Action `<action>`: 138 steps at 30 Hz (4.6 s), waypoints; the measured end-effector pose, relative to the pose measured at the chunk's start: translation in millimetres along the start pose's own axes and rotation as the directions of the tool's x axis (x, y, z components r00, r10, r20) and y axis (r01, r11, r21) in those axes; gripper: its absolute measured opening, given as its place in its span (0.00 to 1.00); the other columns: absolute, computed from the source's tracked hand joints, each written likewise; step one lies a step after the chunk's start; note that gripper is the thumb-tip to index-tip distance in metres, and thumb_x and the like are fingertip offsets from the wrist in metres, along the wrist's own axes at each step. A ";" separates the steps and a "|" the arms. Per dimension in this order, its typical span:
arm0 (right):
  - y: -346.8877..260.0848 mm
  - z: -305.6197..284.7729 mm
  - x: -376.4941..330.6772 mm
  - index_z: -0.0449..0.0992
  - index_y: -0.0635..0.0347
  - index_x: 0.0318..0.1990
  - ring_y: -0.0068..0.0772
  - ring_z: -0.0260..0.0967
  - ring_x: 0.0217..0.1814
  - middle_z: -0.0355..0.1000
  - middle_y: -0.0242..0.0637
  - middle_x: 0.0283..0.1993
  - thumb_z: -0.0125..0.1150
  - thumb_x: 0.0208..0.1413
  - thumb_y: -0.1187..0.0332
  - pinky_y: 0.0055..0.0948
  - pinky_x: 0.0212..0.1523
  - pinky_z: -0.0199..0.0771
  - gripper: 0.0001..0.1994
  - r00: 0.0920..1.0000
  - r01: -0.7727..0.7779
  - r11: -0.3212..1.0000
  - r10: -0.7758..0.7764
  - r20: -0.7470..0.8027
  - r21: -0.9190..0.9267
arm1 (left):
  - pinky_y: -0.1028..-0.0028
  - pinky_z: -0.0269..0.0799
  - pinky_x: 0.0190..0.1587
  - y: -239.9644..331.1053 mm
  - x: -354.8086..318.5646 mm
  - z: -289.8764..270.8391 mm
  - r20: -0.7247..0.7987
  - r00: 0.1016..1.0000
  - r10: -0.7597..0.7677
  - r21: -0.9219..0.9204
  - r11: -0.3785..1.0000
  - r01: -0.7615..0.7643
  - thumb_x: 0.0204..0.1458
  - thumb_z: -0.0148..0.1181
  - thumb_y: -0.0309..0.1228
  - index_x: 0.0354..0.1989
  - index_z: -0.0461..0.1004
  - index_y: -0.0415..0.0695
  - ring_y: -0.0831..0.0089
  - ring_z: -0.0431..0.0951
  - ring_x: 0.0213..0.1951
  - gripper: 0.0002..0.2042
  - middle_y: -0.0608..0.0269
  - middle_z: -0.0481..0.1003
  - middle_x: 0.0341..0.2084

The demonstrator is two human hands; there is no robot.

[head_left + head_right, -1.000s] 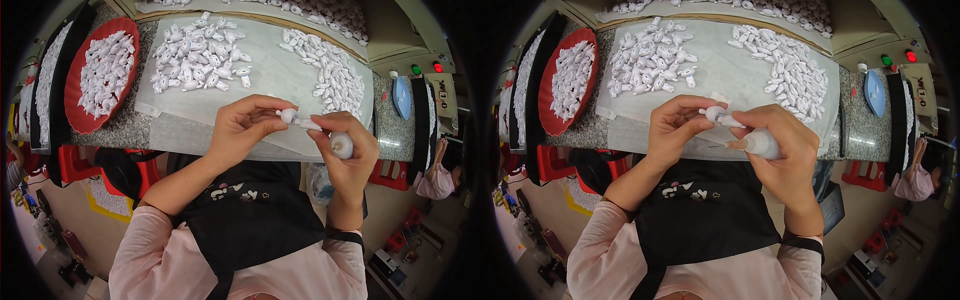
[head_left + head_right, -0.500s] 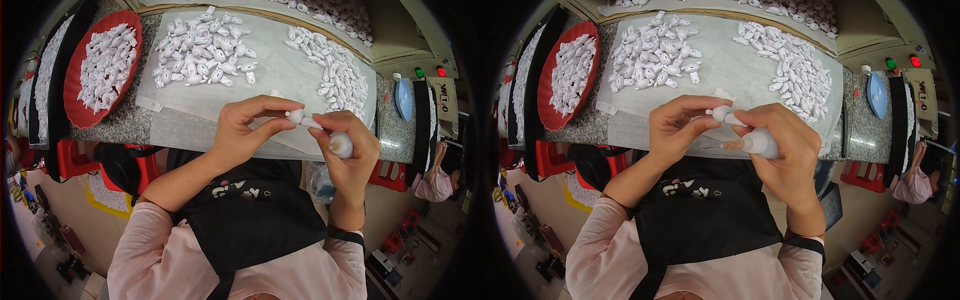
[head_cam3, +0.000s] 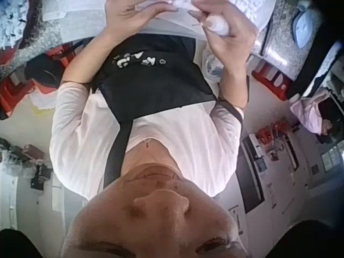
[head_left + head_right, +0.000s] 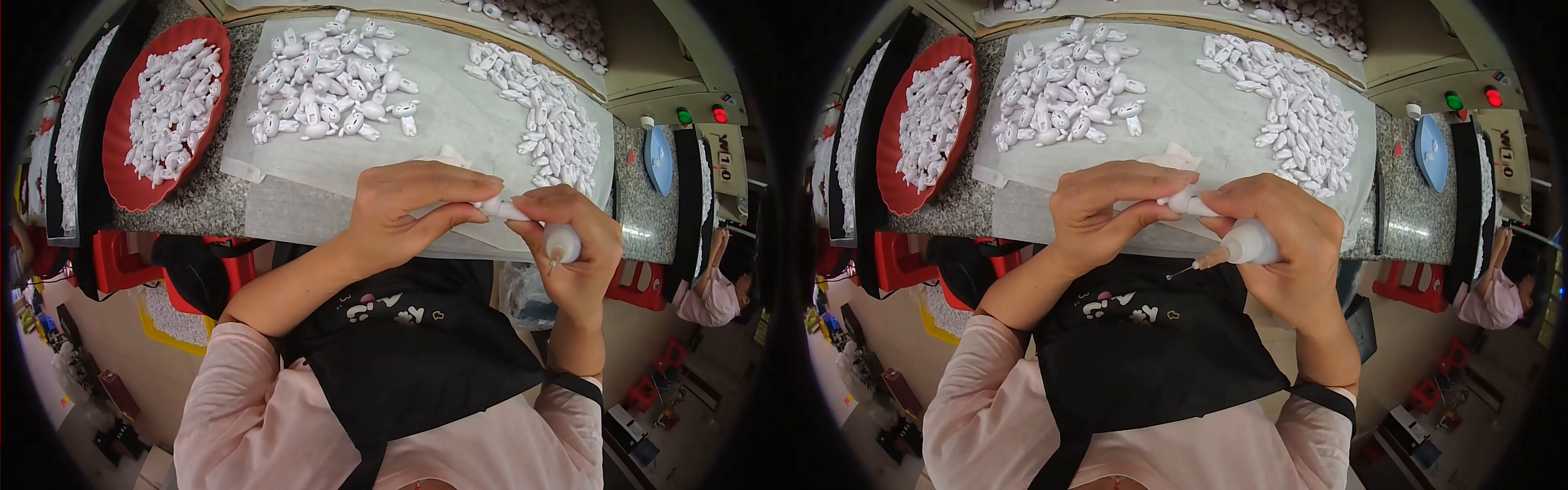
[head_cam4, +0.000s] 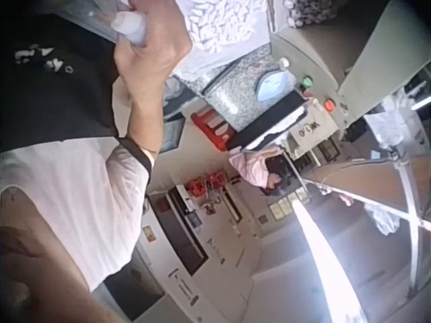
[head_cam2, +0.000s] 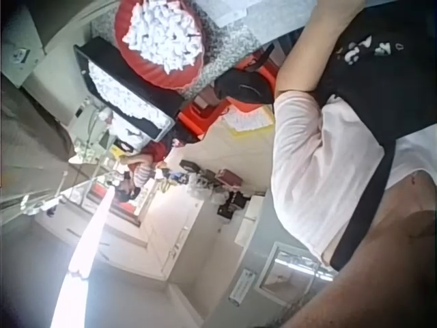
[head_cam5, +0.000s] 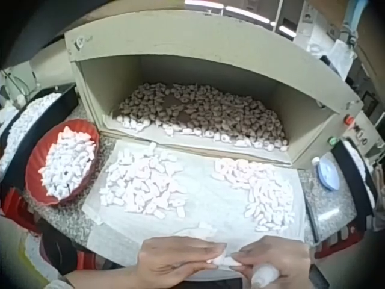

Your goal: Applying a substance from a squeeze bottle to small components and placing them into individual white bags.

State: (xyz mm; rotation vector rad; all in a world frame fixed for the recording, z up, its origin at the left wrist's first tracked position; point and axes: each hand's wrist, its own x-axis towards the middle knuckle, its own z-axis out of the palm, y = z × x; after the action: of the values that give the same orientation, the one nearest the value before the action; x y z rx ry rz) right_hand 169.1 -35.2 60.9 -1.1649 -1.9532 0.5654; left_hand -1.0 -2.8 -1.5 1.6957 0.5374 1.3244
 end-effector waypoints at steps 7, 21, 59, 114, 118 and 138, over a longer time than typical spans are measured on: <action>1.4 -1.6 -0.9 0.71 0.67 0.25 0.33 0.68 0.25 0.69 0.40 0.23 0.62 0.28 0.82 0.22 0.26 0.66 0.11 0.999 -0.037 0.999 0.036 0.013 0.020 | 0.75 0.70 0.35 -1.0 2.5 0.6 0.032 0.999 -0.022 -0.004 1.000 0.022 0.35 0.58 0.16 0.32 0.73 0.35 0.66 0.75 0.34 0.11 0.53 0.74 0.31; 0.8 -7.9 -3.4 0.71 0.66 0.26 0.33 0.69 0.26 0.69 0.39 0.25 0.58 0.29 0.84 0.22 0.27 0.66 0.11 0.990 -0.137 0.985 0.133 0.042 0.105 | 0.75 0.70 0.37 -0.6 4.4 2.4 0.070 0.996 -0.059 -0.044 0.997 0.062 0.36 0.58 0.17 0.33 0.73 0.36 0.67 0.75 0.34 0.12 0.53 0.74 0.30; 22.8 -25.0 -32.5 0.70 0.66 0.26 0.33 0.67 0.24 0.69 0.42 0.26 0.62 0.33 0.82 0.22 0.22 0.66 0.09 0.919 0.212 0.926 -0.298 -0.259 -0.312 | 0.73 0.69 0.40 0.6 42.5 34.6 0.226 0.973 -0.054 -0.038 0.997 0.064 0.38 0.55 0.15 0.34 0.71 0.34 0.65 0.73 0.38 0.11 0.51 0.73 0.34; 78.8 -47.9 -119.9 0.68 0.63 0.29 0.24 0.68 0.31 0.69 0.35 0.27 0.60 0.43 0.71 0.22 0.32 0.64 0.08 0.817 -0.303 0.791 0.502 -0.282 0.531 | 0.78 0.66 0.38 -14.9 54.6 114.5 0.554 0.729 -0.402 0.228 0.915 0.332 0.37 0.58 0.19 0.30 0.73 0.36 0.74 0.73 0.32 0.09 0.58 0.74 0.29; 87.2 -88.9 -126.1 0.69 0.63 0.31 0.22 0.67 0.32 0.70 0.34 0.29 0.59 0.42 0.73 0.22 0.35 0.64 0.08 0.760 -0.278 0.803 0.519 -0.390 0.527 | 0.78 0.66 0.38 -16.9 55.3 117.2 0.449 0.701 -0.554 0.150 0.820 0.552 0.37 0.58 0.18 0.32 0.71 0.35 0.74 0.72 0.33 0.11 0.59 0.73 0.31; 113.5 -151.1 -103.9 0.64 0.63 0.32 0.24 0.62 0.21 0.68 0.45 0.32 0.52 0.43 0.79 0.22 0.22 0.63 0.07 0.584 0.196 0.544 0.604 -0.543 0.816 | 0.80 0.69 0.41 -29.4 123.7 237.5 0.626 0.626 -0.465 -0.548 0.308 0.778 0.47 0.51 0.23 0.44 0.63 0.39 0.77 0.72 0.35 0.14 0.59 0.72 0.32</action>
State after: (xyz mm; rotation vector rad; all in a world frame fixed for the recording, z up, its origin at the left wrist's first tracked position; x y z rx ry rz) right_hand 379.2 -73.8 31.5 -0.7919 -0.5411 0.7987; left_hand 265.3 18.0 32.9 0.7353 0.2640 0.4519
